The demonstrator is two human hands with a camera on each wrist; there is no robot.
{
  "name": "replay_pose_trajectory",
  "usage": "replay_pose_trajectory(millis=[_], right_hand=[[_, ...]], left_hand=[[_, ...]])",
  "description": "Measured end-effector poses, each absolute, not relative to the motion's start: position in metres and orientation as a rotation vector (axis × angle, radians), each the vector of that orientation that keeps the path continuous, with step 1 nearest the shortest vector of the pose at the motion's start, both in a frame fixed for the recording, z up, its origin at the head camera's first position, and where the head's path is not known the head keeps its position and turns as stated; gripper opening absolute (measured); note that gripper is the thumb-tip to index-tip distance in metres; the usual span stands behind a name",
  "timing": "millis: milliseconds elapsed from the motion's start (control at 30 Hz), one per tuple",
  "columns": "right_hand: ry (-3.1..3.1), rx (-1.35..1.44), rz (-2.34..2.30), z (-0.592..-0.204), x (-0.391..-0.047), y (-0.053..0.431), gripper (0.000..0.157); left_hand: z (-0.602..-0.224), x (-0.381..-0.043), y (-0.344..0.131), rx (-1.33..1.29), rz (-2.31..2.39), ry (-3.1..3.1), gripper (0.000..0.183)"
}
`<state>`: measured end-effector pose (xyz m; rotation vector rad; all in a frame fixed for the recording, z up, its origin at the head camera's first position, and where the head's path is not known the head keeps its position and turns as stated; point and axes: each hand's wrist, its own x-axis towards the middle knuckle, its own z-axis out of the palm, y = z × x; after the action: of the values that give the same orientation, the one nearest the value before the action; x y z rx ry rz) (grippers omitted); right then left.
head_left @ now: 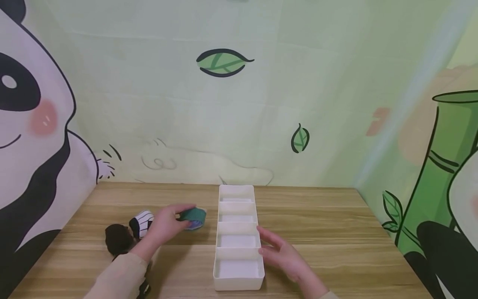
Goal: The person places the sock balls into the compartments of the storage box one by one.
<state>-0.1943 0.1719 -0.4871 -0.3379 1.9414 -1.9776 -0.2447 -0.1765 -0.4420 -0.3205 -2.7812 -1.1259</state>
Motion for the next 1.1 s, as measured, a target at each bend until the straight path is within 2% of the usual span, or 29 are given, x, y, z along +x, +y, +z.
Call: replay_pose_trajectory(millis=[1100], right_hand=[[1.953, -0.264, -1.982, -0.485, -0.192, 0.17, 0.068]], left_hand=[[-0.421, -0.289, -0.113, -0.264, -1.31, -2.633, 0.046]])
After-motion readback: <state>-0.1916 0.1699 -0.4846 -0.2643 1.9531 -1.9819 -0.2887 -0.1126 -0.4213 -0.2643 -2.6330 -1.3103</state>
